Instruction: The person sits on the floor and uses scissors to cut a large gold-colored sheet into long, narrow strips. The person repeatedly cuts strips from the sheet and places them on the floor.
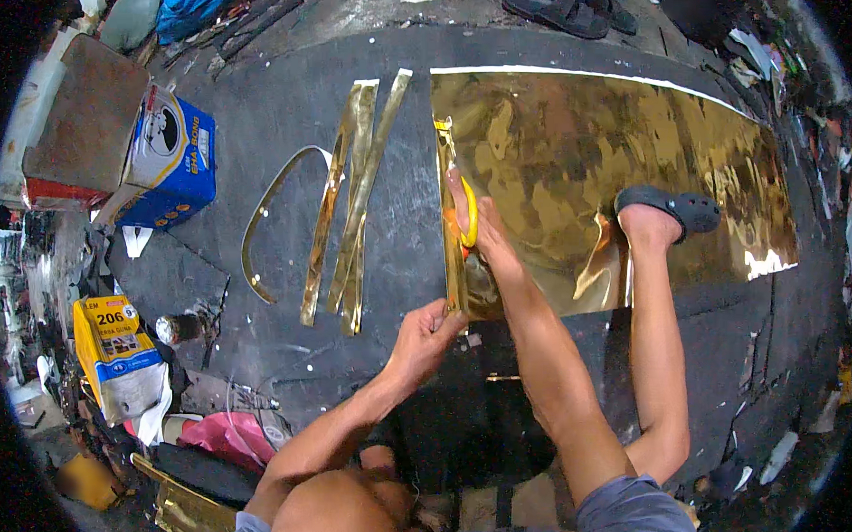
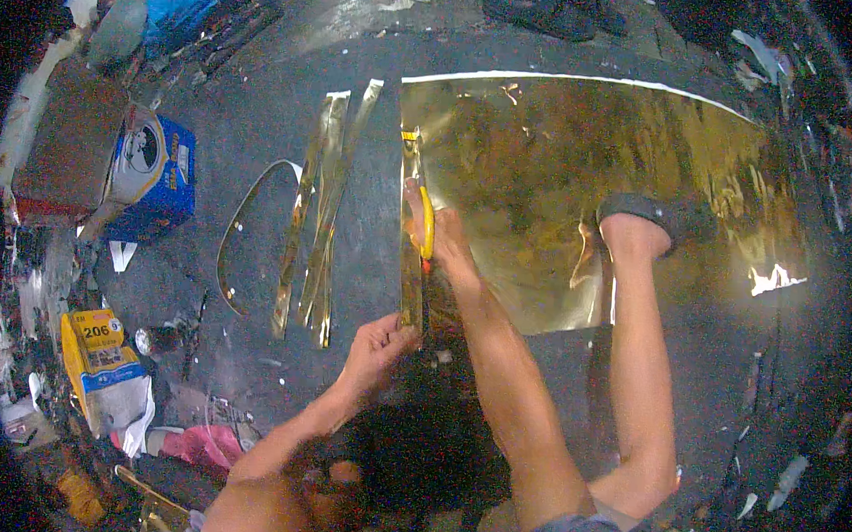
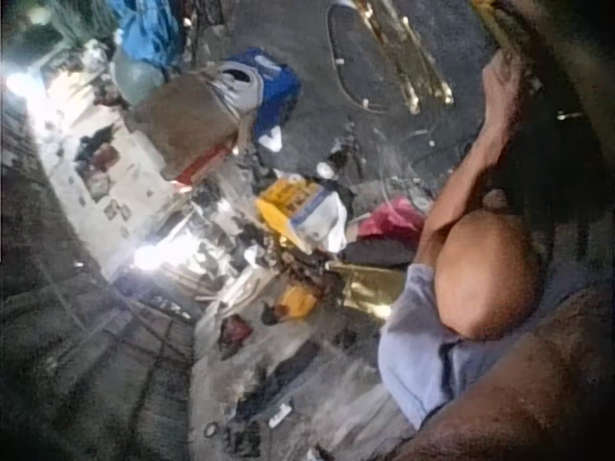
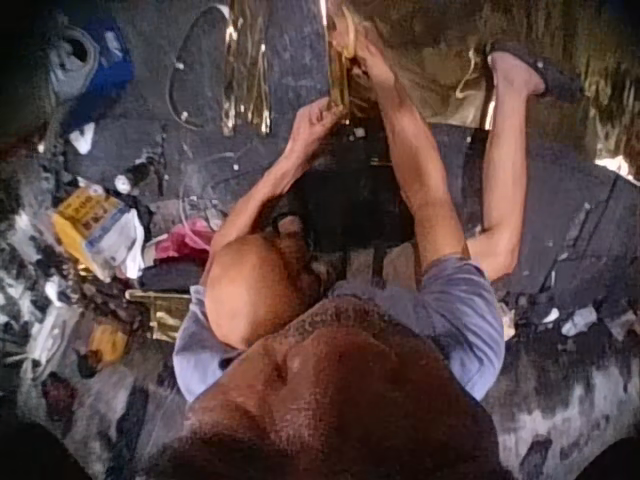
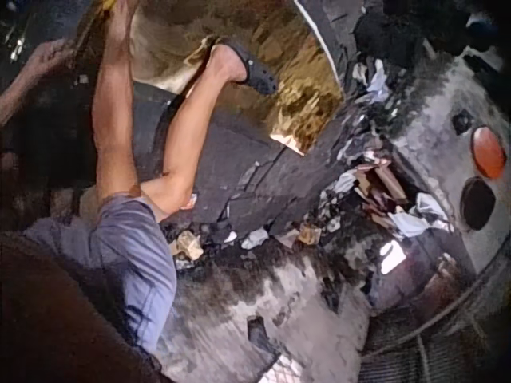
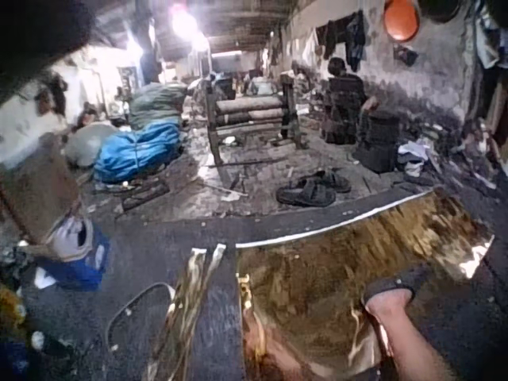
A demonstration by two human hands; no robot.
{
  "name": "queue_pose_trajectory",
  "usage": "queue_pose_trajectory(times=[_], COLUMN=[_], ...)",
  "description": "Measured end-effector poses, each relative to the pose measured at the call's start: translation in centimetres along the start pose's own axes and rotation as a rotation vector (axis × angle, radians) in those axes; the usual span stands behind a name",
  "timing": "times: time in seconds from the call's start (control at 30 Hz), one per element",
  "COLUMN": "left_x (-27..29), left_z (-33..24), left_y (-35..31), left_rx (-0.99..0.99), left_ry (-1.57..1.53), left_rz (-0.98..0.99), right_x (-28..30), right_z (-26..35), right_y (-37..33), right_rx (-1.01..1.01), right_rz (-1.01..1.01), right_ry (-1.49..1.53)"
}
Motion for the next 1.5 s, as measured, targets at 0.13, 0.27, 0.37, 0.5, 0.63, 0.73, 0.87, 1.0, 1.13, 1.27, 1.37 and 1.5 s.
queue_pose_trajectory(times=[0.13, 0.27, 0.37, 0.5, 0.63, 0.73, 0.87, 1.0, 1.13, 1.27, 1.37, 1.5], left_x=[0.8, 0.8, -0.2, 0.9, 0.9, 1.4, 4.0, 9.5, 10.2, 10.5, 10.4, 6.1], left_z=[-0.5, -1.2, -2.8, -3.2, -4.2, -3.3, -1.0, 4.0, 4.9, 7.1, 7.5, 2.9], left_y=[-0.6, -2.0, -2.7, -3.1, -4.2, -4.9, -4.0, -1.7, -0.6, -3.0, -3.9, -0.8], left_rx=[-0.028, -0.01, -0.103, 0.036, -0.004, -0.009, -0.02, -0.071, 0.01, 0.11, 0.032, -0.454], left_ry=[0.212, 0.261, 0.212, 0.247, 0.27, 0.243, 0.4, 0.639, 0.926, 0.949, 0.957, 1.021], left_rz=[-0.009, -0.004, 0.033, 0.011, -0.004, -0.069, -0.221, -0.432, -0.65, -0.652, -0.641, -0.636], right_x=[0.1, 1.0, 3.0, 2.3, 2.5, 2.3, 2.3, 2.5, 4.2, 3.9, 3.3, 10.0], right_z=[2.1, 5.1, 7.1, 6.8, 7.6, 8.4, 8.2, 6.9, 3.4, 8.1, 9.8, 3.0], right_y=[4.2, 7.7, 9.8, 12.2, 12.8, 12.9, 11.9, 11.9, 11.8, 10.3, 12.5, 19.2], right_rx=[0.039, 0.269, 0.091, 0.098, 0.053, 0.021, -0.014, -0.044, 0.033, 0.069, 0.094, 0.068], right_rz=[-0.03, -0.124, 0.017, -0.115, -0.064, -0.032, -0.021, 0.03, 0.026, 0.035, 0.146, 0.096], right_ry=[0.01, -0.036, 0.041, 0.101, 0.218, 0.284, 0.334, 0.383, 0.479, 0.289, 0.529, 0.442])
Point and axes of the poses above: each hand's wrist, its own y-axis towards the middle knuckle, its own x-axis out of the back of the hand, z = x × y, the point moved 2 cm from there along y, towards the middle knuckle, and after that the axes turned 6 degrees about x, right-handed, at the moved point
